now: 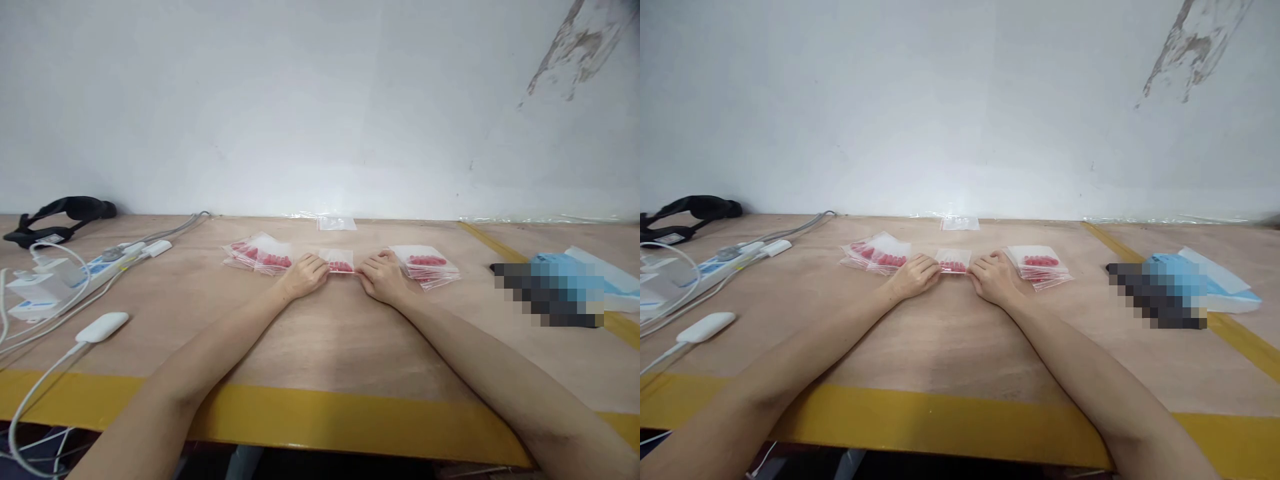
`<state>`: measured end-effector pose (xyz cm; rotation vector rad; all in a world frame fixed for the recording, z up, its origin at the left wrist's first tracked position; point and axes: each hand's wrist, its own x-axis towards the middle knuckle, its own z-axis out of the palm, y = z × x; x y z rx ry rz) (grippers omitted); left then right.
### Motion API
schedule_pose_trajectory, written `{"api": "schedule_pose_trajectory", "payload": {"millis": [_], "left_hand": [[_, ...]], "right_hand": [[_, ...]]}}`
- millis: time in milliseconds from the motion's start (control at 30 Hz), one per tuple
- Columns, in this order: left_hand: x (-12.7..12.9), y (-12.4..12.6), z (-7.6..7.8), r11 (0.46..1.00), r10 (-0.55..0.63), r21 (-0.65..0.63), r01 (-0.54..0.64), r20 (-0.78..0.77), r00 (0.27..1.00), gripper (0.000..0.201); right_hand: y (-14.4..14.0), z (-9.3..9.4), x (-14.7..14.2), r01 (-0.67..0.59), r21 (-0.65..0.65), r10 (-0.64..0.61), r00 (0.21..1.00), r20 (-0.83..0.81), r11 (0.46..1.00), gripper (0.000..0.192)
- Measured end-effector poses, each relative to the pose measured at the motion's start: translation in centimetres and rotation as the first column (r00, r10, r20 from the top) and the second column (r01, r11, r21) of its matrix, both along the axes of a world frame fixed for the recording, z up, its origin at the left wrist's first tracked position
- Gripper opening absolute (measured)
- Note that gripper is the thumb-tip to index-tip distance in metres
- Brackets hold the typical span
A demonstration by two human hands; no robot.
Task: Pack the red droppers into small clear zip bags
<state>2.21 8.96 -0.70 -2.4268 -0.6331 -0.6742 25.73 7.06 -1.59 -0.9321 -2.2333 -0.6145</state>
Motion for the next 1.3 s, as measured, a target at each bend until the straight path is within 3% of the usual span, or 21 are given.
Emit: {"api": "schedule_pose_trajectory", "payload": {"millis": [400, 567, 667, 800, 933, 1033, 1200, 1300], "left_hand": [[-1.3, 0.1, -0.5, 0.996, 0.085, -0.012, -0.085, 0.025, 0.996, 0.025], [-0.8, -0.2, -0.6, 0.994, 0.091, -0.056, -0.090, 0.013, 0.996, 0.024], [-0.8, -0.6, -0.1, 0.993, 0.084, -0.086, -0.084, -0.011, 0.996, 0.020], [-2.4, -0.8, 1.1, 0.955, 0.286, -0.098, -0.278, 0.075, 0.955, 0.044], [-4.8, -0.4, 1.8, 0.850, 0.518, -0.111, -0.515, -0.004, 0.855, 0.043], [-5.2, -0.6, 2.0, 0.789, 0.578, -0.168, -0.591, -0.123, 0.806, 0.045], [-3.5, -1.3, 1.6, 0.820, 0.493, -0.262, -0.510, -0.130, 0.860, 0.046], [-1.5, -1.8, 0.8, 0.834, 0.424, -0.362, -0.417, -0.064, 0.904, 0.044]], "right_hand": [[0.4, -0.1, 1.0, 0.049, -0.015, -0.050, 0.998, -0.032, 0.999, 0.020], [-0.4, 0.0, -0.4, 0.042, -0.142, -0.053, 0.996, -0.070, 0.989, 0.030], [-0.5, -0.1, -1.6, 0.100, -0.225, -0.120, 0.990, -0.075, 0.969, 0.020], [0.6, 0.3, -1.5, 0.171, -0.265, -0.242, 0.934, -0.263, 0.949, 0.018], [2.1, 1.9, 1.5, 0.120, -0.242, -0.231, 0.833, -0.503, 0.963, 0.018], [2.5, 3.2, 5.4, 0.174, -0.163, -0.237, 0.775, -0.586, 0.971, 0.017], [2.1, 2.8, 12.1, 0.258, -0.196, -0.323, 0.783, -0.532, 0.946, 0.012], [1.4, 2.2, 14.5, 0.313, -0.330, -0.421, 0.843, -0.336, 0.890, 0.012]]}}
